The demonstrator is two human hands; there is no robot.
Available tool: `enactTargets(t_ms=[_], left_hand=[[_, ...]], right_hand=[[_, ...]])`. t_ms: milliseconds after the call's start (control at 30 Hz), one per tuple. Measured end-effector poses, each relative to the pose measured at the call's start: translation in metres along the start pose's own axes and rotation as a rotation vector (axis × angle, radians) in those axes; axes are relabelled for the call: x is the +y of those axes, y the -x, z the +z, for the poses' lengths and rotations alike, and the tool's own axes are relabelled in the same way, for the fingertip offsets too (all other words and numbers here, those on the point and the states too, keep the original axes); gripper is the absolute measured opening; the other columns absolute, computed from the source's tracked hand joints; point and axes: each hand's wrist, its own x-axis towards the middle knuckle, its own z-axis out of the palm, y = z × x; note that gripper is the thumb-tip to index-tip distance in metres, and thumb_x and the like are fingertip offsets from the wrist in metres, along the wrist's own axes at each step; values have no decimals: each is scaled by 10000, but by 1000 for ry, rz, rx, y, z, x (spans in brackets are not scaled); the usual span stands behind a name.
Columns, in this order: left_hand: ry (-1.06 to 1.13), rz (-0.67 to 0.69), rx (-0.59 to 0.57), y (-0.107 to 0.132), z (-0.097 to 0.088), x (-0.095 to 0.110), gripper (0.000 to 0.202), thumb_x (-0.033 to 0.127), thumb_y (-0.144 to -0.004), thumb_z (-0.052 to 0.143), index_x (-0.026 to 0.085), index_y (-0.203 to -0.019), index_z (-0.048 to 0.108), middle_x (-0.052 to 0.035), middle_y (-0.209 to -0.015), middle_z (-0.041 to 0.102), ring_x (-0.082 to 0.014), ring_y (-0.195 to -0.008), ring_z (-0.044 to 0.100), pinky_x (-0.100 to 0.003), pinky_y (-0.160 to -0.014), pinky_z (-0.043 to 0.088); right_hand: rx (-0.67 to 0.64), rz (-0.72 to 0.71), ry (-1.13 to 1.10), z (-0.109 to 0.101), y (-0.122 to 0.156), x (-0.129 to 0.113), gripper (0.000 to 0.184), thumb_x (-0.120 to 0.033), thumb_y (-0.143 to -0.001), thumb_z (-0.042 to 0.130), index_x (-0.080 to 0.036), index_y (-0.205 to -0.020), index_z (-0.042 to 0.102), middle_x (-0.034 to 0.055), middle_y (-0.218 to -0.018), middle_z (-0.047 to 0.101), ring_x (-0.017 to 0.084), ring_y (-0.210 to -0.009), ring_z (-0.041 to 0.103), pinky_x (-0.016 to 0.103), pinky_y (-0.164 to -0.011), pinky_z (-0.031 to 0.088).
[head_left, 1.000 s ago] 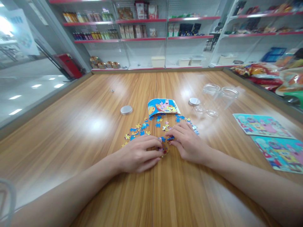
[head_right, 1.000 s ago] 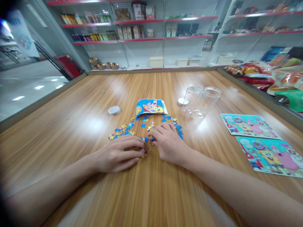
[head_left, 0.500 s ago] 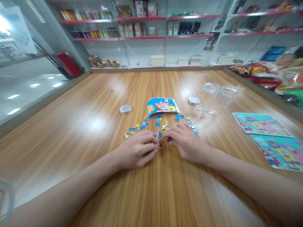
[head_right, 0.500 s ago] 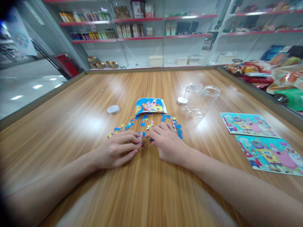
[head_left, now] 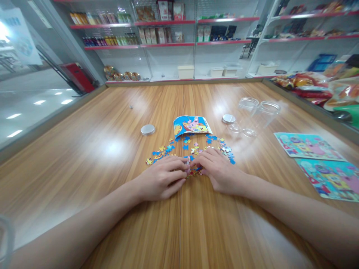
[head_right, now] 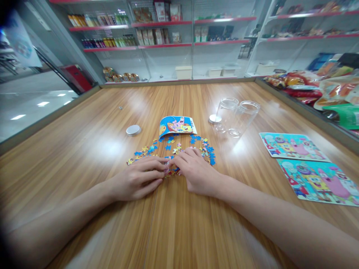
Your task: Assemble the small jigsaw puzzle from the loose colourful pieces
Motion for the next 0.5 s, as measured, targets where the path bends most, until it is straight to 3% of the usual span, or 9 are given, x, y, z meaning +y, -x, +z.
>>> enactTargets(t_ms=[167, 367, 433, 500], left_hand=[[14, -3, 14, 0, -1, 2, 139, 112, -898, 579, 151, -992, 673, -106, -1036, 695, -260, -1160, 616, -439, -1017, 520], [18, 28, 21, -1, -4, 7, 110, 106, -886, 592, 142, -954, 671, -96, -957, 695, -246, -1047, 645, -422, -953, 545], [21, 41, 15, -2, -5, 9, 100, 101, -884, 588, 145, -928, 666, -90, -921, 694, -233, -987, 654, -416, -925, 552], [21, 52, 2, -3, -5, 10, 96, 97, -878, 590, 152, -907, 662, -83, -895, 692, -221, -930, 655, -414, -901, 554]], right_hand=[[27, -3, -7, 0, 0, 0, 358, -9, -813, 553, -184, -1125, 578, 80, -1076, 618, 250, -1027, 492, 383, -893, 362], [124, 86, 47, 2, -1, 0, 127, -124, -914, 555, -175, -1016, 610, 76, -976, 613, 243, -980, 496, 395, -886, 371], [163, 40, 93, 1, -1, -2, 128, -126, -929, 528, -168, -999, 626, 84, -962, 616, 238, -963, 504, 399, -875, 374], [188, -95, 105, -2, 1, -6, 166, -108, -924, 496, -155, -992, 639, 88, -941, 623, 223, -919, 521, 382, -824, 387]])
